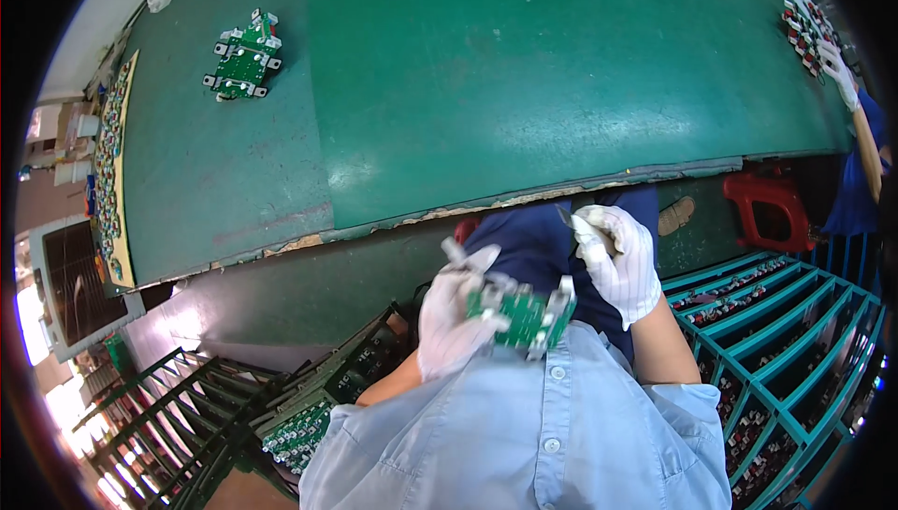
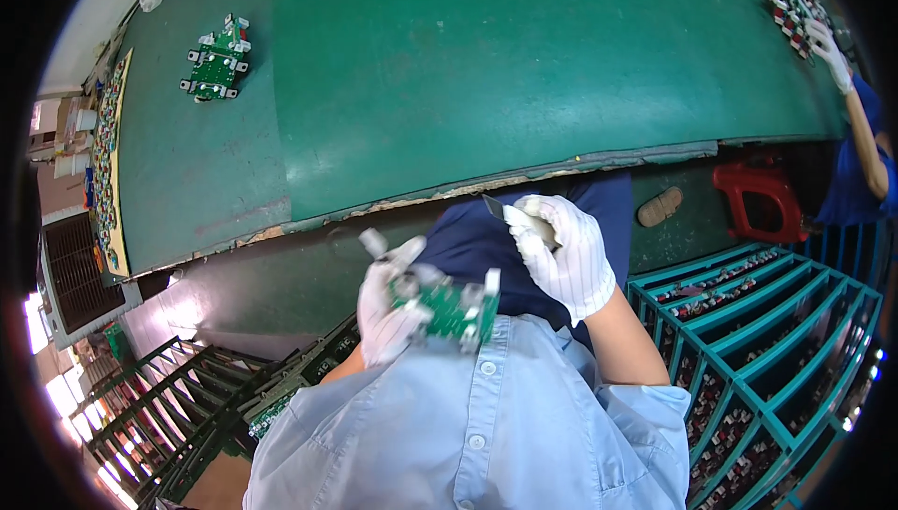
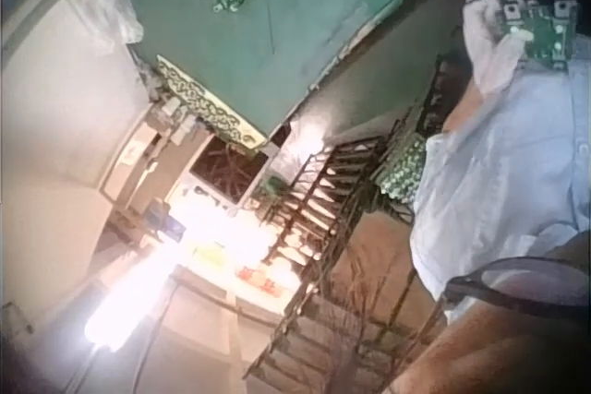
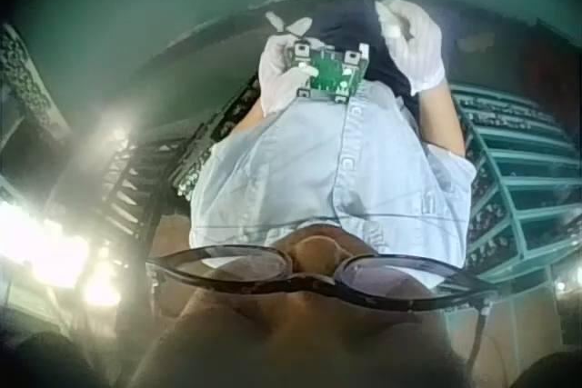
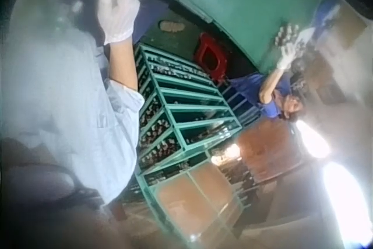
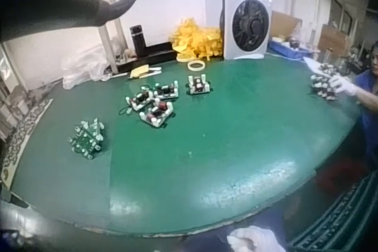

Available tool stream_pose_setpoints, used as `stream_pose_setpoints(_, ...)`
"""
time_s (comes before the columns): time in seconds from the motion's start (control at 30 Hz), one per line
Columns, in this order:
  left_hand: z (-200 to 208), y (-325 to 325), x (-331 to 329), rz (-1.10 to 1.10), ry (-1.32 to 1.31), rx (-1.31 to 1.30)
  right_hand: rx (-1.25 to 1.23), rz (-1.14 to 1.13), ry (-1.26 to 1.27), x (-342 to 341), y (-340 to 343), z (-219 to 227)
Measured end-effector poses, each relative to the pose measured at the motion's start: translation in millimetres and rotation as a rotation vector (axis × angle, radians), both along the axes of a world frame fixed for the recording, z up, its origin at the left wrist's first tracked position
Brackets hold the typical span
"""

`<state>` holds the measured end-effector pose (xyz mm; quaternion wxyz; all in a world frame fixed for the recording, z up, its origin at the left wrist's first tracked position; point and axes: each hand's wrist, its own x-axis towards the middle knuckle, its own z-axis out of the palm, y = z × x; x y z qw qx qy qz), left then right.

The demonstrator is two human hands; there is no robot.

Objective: The person assembles electronic circuit board modules by hand, then places them into batch trays.

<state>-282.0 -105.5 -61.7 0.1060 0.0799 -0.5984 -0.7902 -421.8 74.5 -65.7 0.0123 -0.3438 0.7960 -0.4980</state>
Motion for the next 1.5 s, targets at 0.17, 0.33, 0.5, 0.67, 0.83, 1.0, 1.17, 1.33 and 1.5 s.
stream_pose_setpoints(0.17, 36.0, -7.4, -0.3, 0.328, -0.337, 0.588, -0.060, -0.014, -0.249, 1.4, -4.0, -9.4)
stream_pose_setpoints(0.33, 6.9, -11.0, -8.5, 0.465, -0.403, 0.573, -0.039, 0.080, -0.194, 5.5, -18.8, -3.3)
stream_pose_setpoints(0.5, -22.5, -17.0, -26.1, 0.309, -0.485, 0.499, 0.056, 0.103, -0.212, 8.0, -21.2, -1.8)
stream_pose_setpoints(0.67, -18.5, -12.0, -29.7, 0.336, -0.419, 0.497, 0.042, 0.025, -0.236, 8.0, -17.4, -10.7)
stream_pose_setpoints(0.83, -24.5, -15.2, -29.3, 0.293, -0.394, 0.562, 0.228, 0.136, -0.003, -0.3, -24.0, 1.9)
stream_pose_setpoints(1.0, -21.4, -14.3, -28.0, 0.299, -0.416, 0.530, 0.364, 0.179, 0.222, -2.8, -37.9, 4.4)
stream_pose_setpoints(1.17, -21.0, -13.0, -28.0, 0.288, -0.417, 0.514, 0.407, 0.147, 0.246, -3.5, -45.3, 11.1)
stream_pose_setpoints(1.33, -17.3, -12.5, -29.5, 0.316, -0.421, 0.564, 0.418, 0.161, 0.214, -6.7, -43.8, 10.5)
stream_pose_setpoints(1.5, -16.6, -12.5, -29.7, 0.334, -0.421, 0.558, 0.425, 0.166, 0.217, -7.0, -43.1, 11.9)
